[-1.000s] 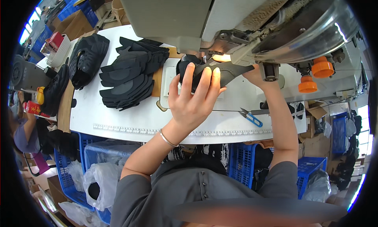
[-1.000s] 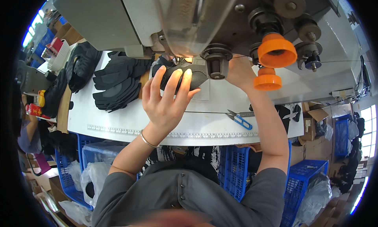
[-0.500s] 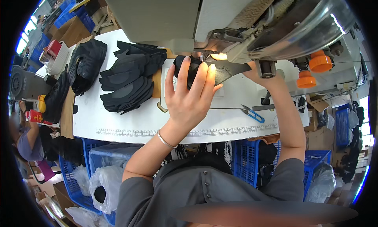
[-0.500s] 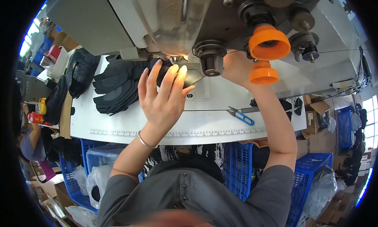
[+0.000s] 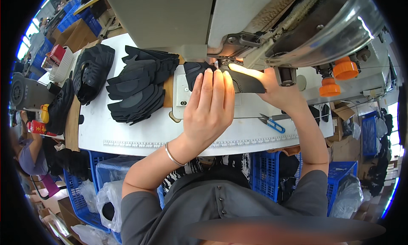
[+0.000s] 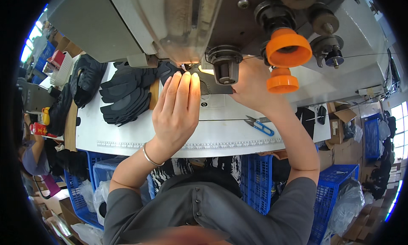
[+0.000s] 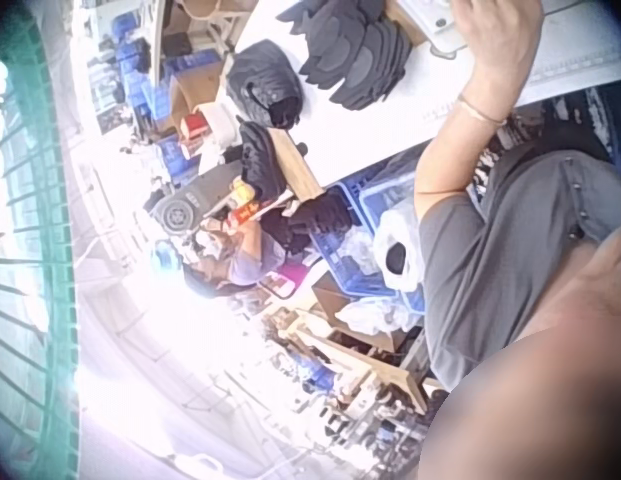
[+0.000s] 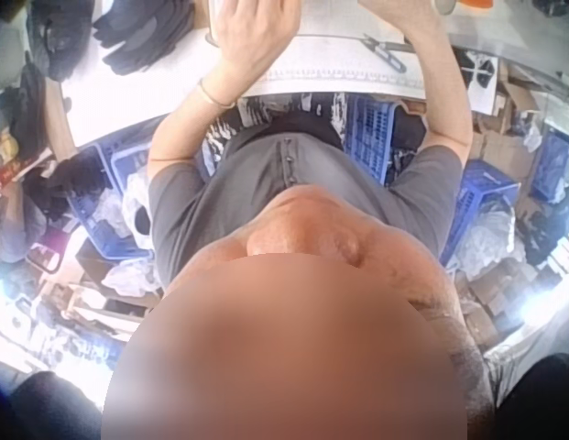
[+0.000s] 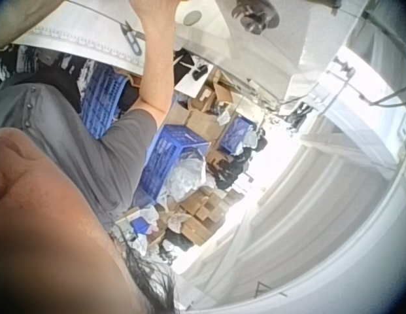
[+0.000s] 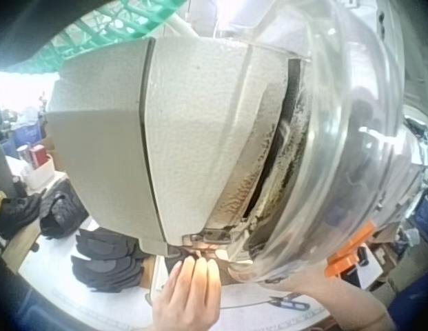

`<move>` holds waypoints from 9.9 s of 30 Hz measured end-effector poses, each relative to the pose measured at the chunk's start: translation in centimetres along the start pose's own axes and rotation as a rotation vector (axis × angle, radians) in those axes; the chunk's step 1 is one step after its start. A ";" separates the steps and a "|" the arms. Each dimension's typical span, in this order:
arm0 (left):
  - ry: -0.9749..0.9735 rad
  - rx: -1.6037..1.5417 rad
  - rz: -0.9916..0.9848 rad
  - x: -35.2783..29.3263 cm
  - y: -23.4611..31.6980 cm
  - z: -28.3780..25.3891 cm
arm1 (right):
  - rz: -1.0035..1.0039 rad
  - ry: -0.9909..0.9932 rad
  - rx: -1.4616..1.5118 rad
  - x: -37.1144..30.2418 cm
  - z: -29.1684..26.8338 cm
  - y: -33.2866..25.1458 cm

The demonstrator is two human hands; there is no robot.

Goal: Stitching components of black shoes together using an industrial sewing machine.

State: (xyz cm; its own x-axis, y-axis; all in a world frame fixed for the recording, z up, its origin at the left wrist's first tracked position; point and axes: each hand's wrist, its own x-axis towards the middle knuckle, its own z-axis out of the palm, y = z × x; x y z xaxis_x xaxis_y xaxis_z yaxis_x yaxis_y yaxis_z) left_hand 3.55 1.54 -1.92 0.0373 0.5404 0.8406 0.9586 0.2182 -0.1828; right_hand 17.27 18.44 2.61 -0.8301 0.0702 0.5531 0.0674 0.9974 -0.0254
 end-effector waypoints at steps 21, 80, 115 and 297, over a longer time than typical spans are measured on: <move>-0.018 -0.237 0.025 -0.4 -2.0 0.0 | 0.199 -0.065 -0.092 -0.7 0.8 -4.5; 0.170 -0.619 -0.029 -0.9 -6.0 2.5 | 0.537 0.157 0.529 -1.9 4.7 -8.2; 0.203 -0.540 0.182 -1.4 -7.5 3.8 | 0.551 0.254 0.961 -3.2 5.1 -7.7; 0.231 -2.127 -1.188 -12.4 -1.9 -8.6 | 0.393 0.161 0.713 5.1 3.3 -16.6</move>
State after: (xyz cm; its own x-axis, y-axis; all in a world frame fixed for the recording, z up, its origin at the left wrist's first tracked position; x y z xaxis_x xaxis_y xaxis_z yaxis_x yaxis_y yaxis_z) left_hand 3.69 -12.56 -7.67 -0.6095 0.7642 0.2110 -0.5353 -0.5929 0.6016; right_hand 10.08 2.28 3.10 -0.7266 0.4662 0.5047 -0.0761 0.6754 -0.7335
